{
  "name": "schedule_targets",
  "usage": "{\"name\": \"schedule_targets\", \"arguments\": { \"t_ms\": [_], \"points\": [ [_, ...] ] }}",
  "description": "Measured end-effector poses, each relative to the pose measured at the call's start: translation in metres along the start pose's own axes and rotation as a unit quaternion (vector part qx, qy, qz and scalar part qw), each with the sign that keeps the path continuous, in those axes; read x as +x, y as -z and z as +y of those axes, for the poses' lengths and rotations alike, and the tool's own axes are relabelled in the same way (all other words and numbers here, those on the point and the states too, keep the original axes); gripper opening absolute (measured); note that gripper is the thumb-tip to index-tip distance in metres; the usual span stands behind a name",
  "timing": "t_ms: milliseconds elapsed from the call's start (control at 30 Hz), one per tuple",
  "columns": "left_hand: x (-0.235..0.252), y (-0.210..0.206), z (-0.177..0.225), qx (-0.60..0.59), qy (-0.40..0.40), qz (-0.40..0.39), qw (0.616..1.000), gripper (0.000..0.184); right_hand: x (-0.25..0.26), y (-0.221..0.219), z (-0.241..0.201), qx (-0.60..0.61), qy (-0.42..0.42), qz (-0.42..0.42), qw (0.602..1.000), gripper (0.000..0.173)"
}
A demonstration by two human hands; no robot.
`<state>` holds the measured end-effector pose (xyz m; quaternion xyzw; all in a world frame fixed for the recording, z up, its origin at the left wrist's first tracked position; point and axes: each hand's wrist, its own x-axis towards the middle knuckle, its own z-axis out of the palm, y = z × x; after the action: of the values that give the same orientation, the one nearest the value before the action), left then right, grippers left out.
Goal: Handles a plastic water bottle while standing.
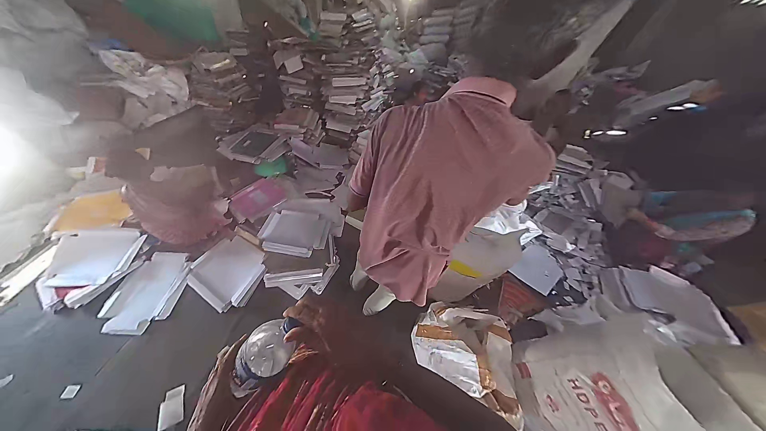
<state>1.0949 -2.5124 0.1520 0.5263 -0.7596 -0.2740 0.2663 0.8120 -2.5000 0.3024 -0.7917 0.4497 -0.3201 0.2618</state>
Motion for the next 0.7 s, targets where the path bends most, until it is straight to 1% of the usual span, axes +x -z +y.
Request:
{"name": "schedule_targets", "arguments": {
  "t_ms": [33, 67, 100, 133, 200, 267, 367, 433, 533, 633, 700],
  "points": [
    [0.004, 0.004, 0.025, 0.016, 0.04, -0.011, 0.999, 0.078, -0.001, 0.008, -0.003, 0.014, -0.018, -0.004, 1.0, 0.036],
    [0.012, 0.015, 0.061, 0.036, 0.105, -0.061, 0.992, 0.071, -0.001, 0.015, -0.007, 0.021, -0.031, -0.001, 0.999, 0.035],
    [0.015, 0.016, 0.077, 0.048, 0.131, -0.068, 0.988, 0.068, -0.001, 0.02, -0.01, 0.028, -0.052, -0.008, 0.998, 0.035],
    [0.01, 0.009, 0.068, 0.042, 0.095, -0.036, 0.994, 0.072, -0.002, 0.02, -0.003, 0.03, -0.044, -0.005, 0.999, 0.033],
    [0.0, 0.003, 0.043, 0.02, 0.062, -0.05, 0.997, 0.082, -0.006, 0.009, 0.024, 0.025, 0.032, 0.028, 0.999, 0.027],
    [-0.01, -0.002, 0.029, -0.015, 0.053, -0.051, 0.997, 0.086, -0.005, 0.0, 0.043, 0.037, 0.084, 0.04, 0.995, 0.022],
    [-0.028, -0.008, 0.022, 0.002, 0.063, -0.061, 0.996, 0.09, -0.006, -0.009, 0.064, 0.05, 0.086, 0.008, 0.995, 0.017],
    [-0.044, -0.008, 0.025, 0.004, 0.082, -0.061, 0.995, 0.092, -0.004, -0.018, 0.077, 0.07, 0.098, -0.027, 0.992, 0.02],
    [-0.068, -0.008, 0.024, 0.006, 0.105, -0.025, 0.994, 0.091, 0.009, -0.034, 0.085, 0.102, 0.139, -0.073, 0.982, 0.02],
    [-0.091, -0.012, 0.018, 0.002, 0.129, 0.023, 0.991, 0.091, 0.029, -0.054, 0.083, 0.095, 0.187, -0.114, 0.971, 0.02],
    [-0.103, -0.015, 0.006, -0.002, 0.14, 0.053, 0.989, 0.087, 0.045, -0.066, 0.075, 0.082, 0.205, -0.154, 0.963, 0.022]
  ]
}}
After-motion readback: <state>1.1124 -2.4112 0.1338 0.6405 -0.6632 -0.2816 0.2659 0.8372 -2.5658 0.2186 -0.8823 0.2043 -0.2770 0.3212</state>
